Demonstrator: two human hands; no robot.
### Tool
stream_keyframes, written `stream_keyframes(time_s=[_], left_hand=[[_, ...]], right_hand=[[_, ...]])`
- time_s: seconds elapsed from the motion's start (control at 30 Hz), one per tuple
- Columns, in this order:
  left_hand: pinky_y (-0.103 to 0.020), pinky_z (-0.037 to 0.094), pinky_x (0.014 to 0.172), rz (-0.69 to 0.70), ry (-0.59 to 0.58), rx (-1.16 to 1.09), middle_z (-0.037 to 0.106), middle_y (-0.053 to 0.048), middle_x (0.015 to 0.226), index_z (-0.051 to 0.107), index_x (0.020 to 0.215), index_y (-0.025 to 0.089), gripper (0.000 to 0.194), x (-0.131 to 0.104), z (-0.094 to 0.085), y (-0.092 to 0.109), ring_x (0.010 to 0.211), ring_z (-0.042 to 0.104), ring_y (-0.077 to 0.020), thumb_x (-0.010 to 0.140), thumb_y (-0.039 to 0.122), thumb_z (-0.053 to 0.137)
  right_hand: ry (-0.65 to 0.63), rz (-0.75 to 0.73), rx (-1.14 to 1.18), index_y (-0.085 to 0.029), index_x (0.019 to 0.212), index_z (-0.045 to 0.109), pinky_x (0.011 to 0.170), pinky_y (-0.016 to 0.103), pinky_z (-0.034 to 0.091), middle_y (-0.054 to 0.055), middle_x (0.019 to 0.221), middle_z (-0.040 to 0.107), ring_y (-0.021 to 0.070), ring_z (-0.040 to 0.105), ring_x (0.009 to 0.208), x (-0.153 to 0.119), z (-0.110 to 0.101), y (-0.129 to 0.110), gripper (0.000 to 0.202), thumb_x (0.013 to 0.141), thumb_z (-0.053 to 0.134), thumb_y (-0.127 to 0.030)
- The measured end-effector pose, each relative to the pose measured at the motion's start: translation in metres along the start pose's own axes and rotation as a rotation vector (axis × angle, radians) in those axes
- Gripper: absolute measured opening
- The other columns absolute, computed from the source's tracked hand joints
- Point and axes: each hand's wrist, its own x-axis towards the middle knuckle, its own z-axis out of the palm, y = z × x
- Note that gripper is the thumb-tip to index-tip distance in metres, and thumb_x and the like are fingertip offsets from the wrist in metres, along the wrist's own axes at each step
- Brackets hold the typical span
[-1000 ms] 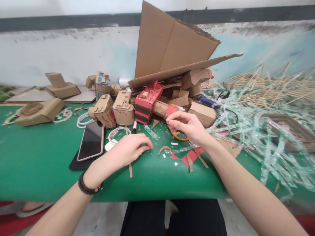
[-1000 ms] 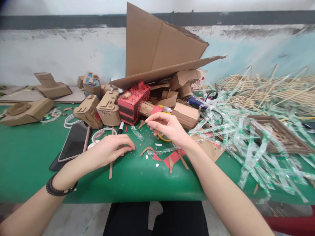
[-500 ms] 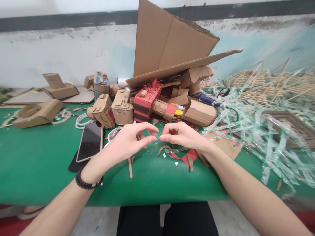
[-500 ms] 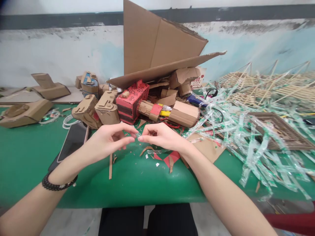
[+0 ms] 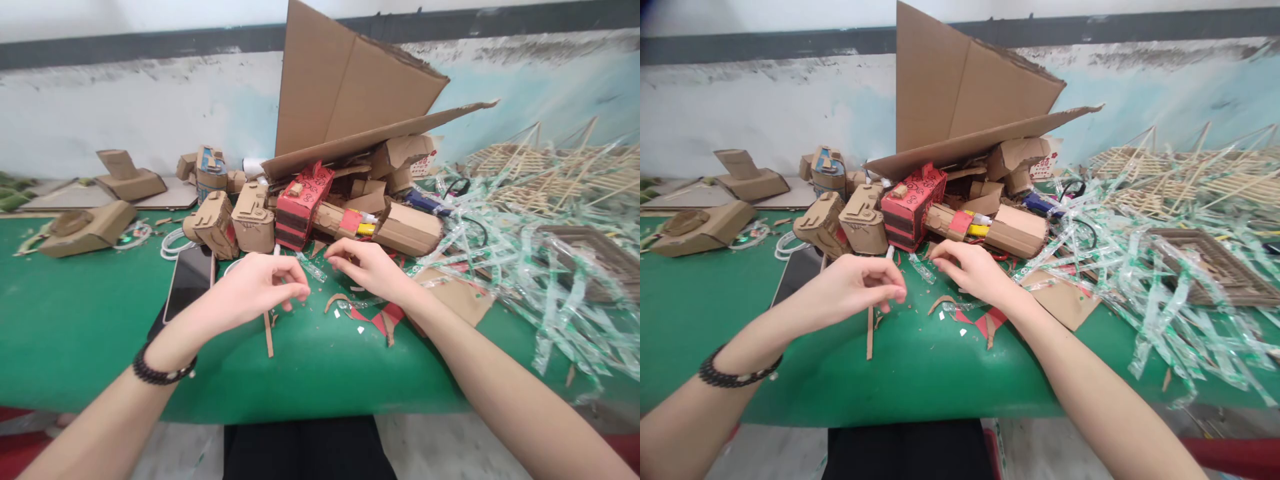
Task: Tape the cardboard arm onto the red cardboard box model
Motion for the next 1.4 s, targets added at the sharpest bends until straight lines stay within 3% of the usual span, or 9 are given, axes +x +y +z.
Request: stream_keyframes(time_s=[0.3,0.43,0.6,0.77,0.93,1.03,1.13,1.3,1.4], left_hand=[[-0.024,0.059,0.076,-0.101,-0.431,0.084,0.085,-0.003,0.105,0.080,0.109,0.025,0.020,-0.052,-0.020,-0.011,0.089,0.080,-0.0175,0.103,0.031,0.062],[-0.024,0.056,0.076,-0.095,-0.438,0.109,0.085,-0.002,0.106,0.080,0.109,0.026,0.021,-0.057,-0.015,-0.007,0.093,0.079,-0.0172,0.103,0.026,0.060],[-0.021,0.053,0.069,-0.163,-0.469,0.057,0.086,0.000,0.096,0.073,0.093,0.023,0.006,-0.058,-0.006,-0.003,0.091,0.080,-0.0170,0.096,0.025,0.068],[-0.022,0.054,0.066,-0.167,-0.625,0.008,0.083,0.000,0.078,0.070,0.082,0.023,0.019,-0.061,0.012,0.002,0.072,0.079,-0.0169,0.097,0.034,0.072],[-0.028,0.053,0.105,0.006,-0.666,0.068,0.084,0.006,0.088,0.076,0.089,0.027,0.017,-0.049,0.032,0.006,0.064,0.078,-0.0120,0.099,0.019,0.066],[-0.025,0.058,0.077,-0.067,-0.696,0.021,0.082,0.006,0.081,0.066,0.086,0.025,0.011,-0.040,0.039,0.011,0.051,0.070,-0.0108,0.096,0.025,0.071],[-0.020,0.044,0.048,-0.120,-0.632,-0.048,0.073,0.007,0.063,0.054,0.081,0.025,0.029,-0.034,0.037,0.015,0.040,0.055,-0.0104,0.097,0.039,0.074],[-0.018,0.054,0.058,0.066,-0.444,-0.028,0.086,0.002,0.091,0.077,0.099,0.024,0.025,-0.026,0.017,0.009,0.052,0.068,-0.0086,0.107,0.034,0.056],[-0.020,0.055,0.059,0.138,-0.209,0.134,0.086,0.002,0.099,0.082,0.113,0.027,0.027,-0.015,0.003,-0.005,0.063,0.075,-0.0124,0.105,0.032,0.056]], right_hand=[[-0.092,-0.043,-0.349,-0.023,0.128,0.066,0.085,0.040,0.049,0.006,0.096,0.076,0.0287,0.063,0.096,0.004,0.023,0.001,0.031,0.098,0.073,-0.025],[-0.034,0.008,-0.232,-0.023,0.123,0.066,0.084,0.038,0.050,0.003,0.088,0.074,0.0260,0.064,0.092,0.004,0.023,0.004,0.031,0.093,0.067,-0.015],[0.081,0.133,0.066,-0.024,0.118,0.064,0.073,0.031,0.052,-0.001,0.086,0.075,0.0180,0.067,0.076,0.004,0.012,-0.002,0.022,0.097,0.068,-0.030],[-0.221,0.194,0.443,-0.021,0.118,0.072,0.080,0.032,0.058,0.008,0.104,0.085,0.0217,0.079,0.093,0.002,0.006,-0.023,0.033,0.097,0.076,-0.046],[0.033,0.143,0.098,-0.021,0.105,0.075,0.072,0.031,0.054,0.004,0.086,0.082,0.0192,0.073,0.075,0.002,0.001,-0.008,0.021,0.103,0.067,-0.040],[-0.007,0.012,-0.140,-0.022,0.105,0.076,0.083,0.035,0.056,0.006,0.098,0.083,0.0215,0.075,0.087,0.003,0.003,0.005,0.016,0.106,0.064,-0.032],[-0.083,-0.115,-0.275,-0.022,0.109,0.078,0.094,0.038,0.055,0.008,0.109,0.081,0.0236,0.073,0.101,0.002,0.006,0.007,0.015,0.108,0.063,-0.027],[-0.184,-0.193,-0.294,-0.021,0.111,0.078,0.096,0.037,0.055,0.009,0.112,0.077,0.0244,0.071,0.106,-0.001,0.005,-0.002,0.017,0.109,0.061,-0.024],[-0.227,-0.236,-0.321,-0.020,0.109,0.078,0.092,0.037,0.055,0.010,0.108,0.076,0.0241,0.070,0.102,-0.002,0.003,-0.004,0.018,0.110,0.060,-0.024]])
